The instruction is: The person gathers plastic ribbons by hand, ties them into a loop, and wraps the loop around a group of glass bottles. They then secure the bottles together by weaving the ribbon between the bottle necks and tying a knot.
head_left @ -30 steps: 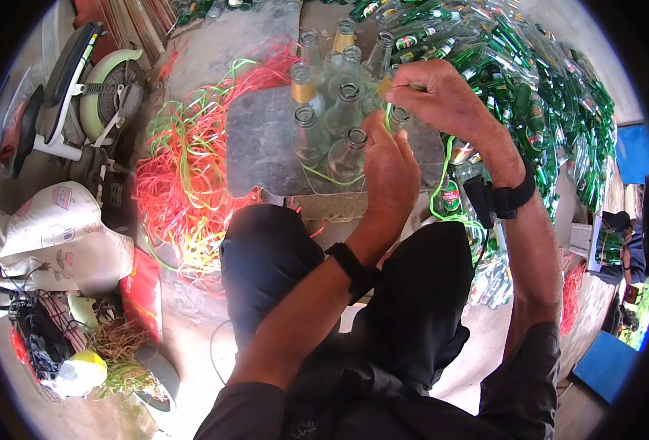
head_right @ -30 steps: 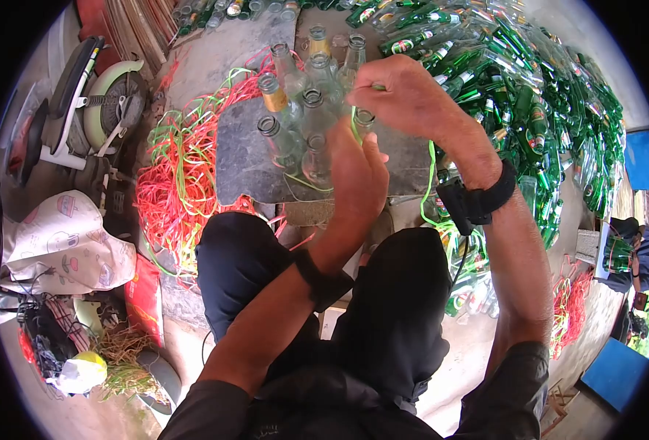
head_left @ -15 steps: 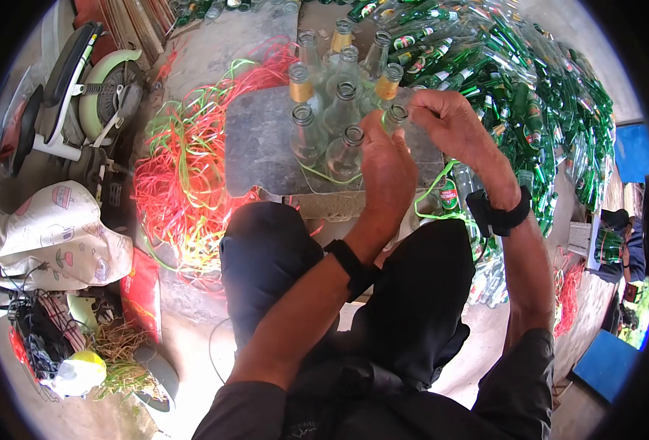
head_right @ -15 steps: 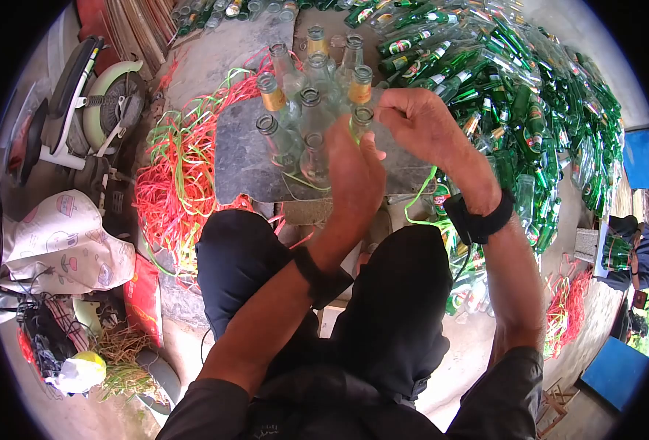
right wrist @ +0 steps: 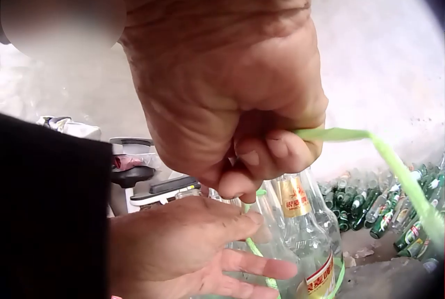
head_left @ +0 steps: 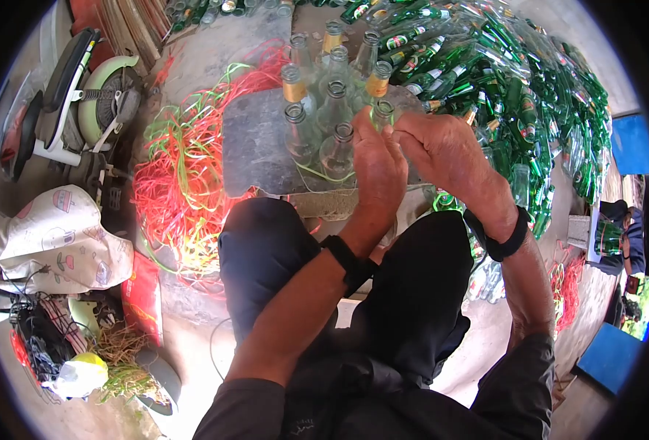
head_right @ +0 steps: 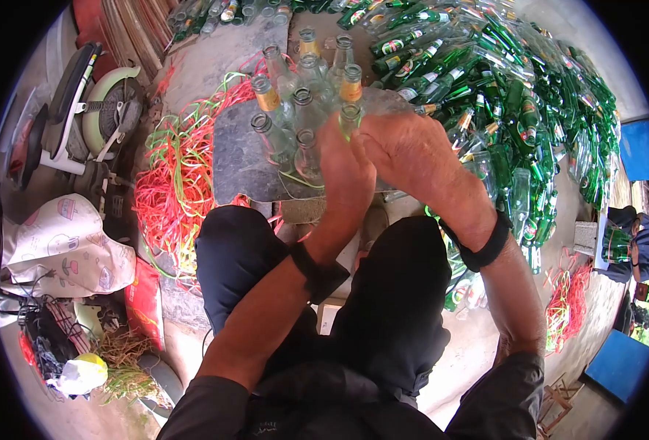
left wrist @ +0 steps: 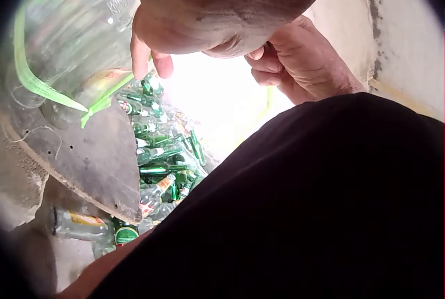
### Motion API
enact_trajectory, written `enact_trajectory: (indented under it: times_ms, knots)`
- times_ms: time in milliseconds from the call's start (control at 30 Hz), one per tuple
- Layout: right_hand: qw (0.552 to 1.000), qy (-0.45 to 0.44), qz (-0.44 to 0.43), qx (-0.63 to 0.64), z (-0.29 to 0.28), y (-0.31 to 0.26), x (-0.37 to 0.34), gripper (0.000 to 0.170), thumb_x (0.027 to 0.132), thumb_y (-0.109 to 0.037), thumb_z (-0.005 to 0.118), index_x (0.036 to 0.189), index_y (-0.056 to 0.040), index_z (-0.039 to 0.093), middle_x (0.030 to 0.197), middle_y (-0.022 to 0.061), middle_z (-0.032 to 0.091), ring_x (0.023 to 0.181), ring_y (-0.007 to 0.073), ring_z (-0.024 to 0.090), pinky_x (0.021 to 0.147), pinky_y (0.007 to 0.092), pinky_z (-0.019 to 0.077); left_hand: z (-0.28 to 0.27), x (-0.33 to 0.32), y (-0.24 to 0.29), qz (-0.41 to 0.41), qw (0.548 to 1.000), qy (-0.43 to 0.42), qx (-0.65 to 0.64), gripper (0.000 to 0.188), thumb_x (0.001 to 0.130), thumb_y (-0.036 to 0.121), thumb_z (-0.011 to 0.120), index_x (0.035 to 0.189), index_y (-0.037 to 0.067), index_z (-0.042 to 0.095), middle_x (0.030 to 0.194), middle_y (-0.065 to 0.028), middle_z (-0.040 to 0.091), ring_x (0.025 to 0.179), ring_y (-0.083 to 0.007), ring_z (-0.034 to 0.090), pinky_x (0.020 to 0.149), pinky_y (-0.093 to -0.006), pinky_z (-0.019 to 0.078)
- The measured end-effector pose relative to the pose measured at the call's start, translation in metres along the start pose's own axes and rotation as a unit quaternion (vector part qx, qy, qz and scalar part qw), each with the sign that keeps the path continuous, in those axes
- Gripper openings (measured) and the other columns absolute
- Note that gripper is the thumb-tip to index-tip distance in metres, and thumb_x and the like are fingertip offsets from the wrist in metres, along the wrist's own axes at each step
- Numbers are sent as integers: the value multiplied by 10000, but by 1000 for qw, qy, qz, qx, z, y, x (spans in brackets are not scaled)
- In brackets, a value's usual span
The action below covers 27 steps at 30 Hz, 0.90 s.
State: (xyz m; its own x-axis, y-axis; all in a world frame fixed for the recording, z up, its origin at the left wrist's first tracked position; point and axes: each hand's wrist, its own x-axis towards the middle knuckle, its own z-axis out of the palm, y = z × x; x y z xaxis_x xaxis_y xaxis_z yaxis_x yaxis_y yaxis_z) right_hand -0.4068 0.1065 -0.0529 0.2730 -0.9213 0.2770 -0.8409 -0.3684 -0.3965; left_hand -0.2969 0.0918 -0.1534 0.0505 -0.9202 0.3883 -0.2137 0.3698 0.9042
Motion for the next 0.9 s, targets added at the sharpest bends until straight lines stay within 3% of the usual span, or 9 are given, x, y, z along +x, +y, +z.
enact_trajectory:
  times_ms: [267, 333, 467, 533, 567, 633, 767, 867, 900]
  knots:
    - [1000, -17, 0, 10, -14, -7, -8, 132, 890, -134, 609, 797, -44, 582, 710, 172, 621, 677, 422, 627, 577, 504, 494, -5, -9, -11, 52, 998, -11, 22, 510, 945, -10, 541, 1421, -128, 401, 1309, -321, 532, 1227, -478, 510, 1056, -486, 406]
    - [1000, -9, 13, 16, -16, -5, -12, 131, 887, -137, 606, 798, -42, 584, 707, 170, 619, 681, 425, 626, 580, 508, 490, -10, -11, -19, 172, 968, -28, 179, 534, 948, -19, 545, 1441, -134, 376, 1333, -335, 511, 1211, -476, 528, 1049, -492, 419]
    - [1000, -13, -10, -3, -17, -3, -12, 130, 866, -143, 594, 780, -45, 596, 720, 183, 613, 728, 419, 629, 610, 505, 489, -33, -14, 16, 81, 985, -118, 98, 572, 964, -36, 523, 1465, -165, 280, 1405, -366, 435, 1303, -478, 485, 1086, -462, 414]
    - [1000, -5, -13, -2, -16, -1, -10, 134, 857, -145, 595, 767, -45, 599, 725, 185, 612, 744, 417, 629, 619, 502, 490, -40, -16, 29, -14, 993, -117, -15, 546, 955, -58, 510, 1465, -133, 330, 1398, -330, 466, 1272, -412, 549, 1036, -413, 468]
    - [1000, -3, -19, 12, -15, 0, -11, 136, 848, -140, 597, 756, -40, 594, 730, 184, 614, 745, 414, 630, 623, 503, 491, -42, -14, 28, -13, 991, -128, -19, 546, 955, -58, 510, 1465, -133, 330, 1398, -330, 466, 1272, -412, 549, 1036, -413, 468]
    - [999, -5, -22, 29, -15, -3, -10, 138, 835, -132, 601, 738, -33, 597, 734, 174, 627, 751, 408, 640, 637, 498, 504, -47, -11, 26, 94, 988, -119, 4, 532, 957, -54, 499, 1480, -35, 408, 1357, -202, 525, 1179, -240, 602, 958, -372, 518]
    - [998, -54, -11, 30, -19, -6, -9, 119, 825, -126, 593, 779, -30, 645, 751, 182, 644, 769, 393, 659, 650, 482, 519, -45, -5, 28, 155, 977, -141, -32, 531, 958, -49, 504, 1480, -26, 411, 1324, -167, 557, 1106, -233, 630, 929, -364, 522]
    - [991, -17, -18, 133, -17, 1, -13, 151, 816, -124, 584, 827, -7, 679, 762, 187, 662, 761, 386, 666, 665, 453, 532, -47, -6, 22, 106, 980, -165, -44, 406, 945, -52, 525, 1351, -42, 536, 1182, -205, 634, 1029, -309, 648, 855, -408, 538]
    - [991, -17, -13, 132, -23, -1, -16, 166, 828, -130, 585, 837, 7, 678, 744, 182, 653, 720, 363, 654, 651, 437, 520, -48, -2, 21, 156, 974, -166, -6, 334, 949, -39, 535, 1280, -34, 579, 1073, -180, 638, 953, -291, 643, 807, -396, 530]
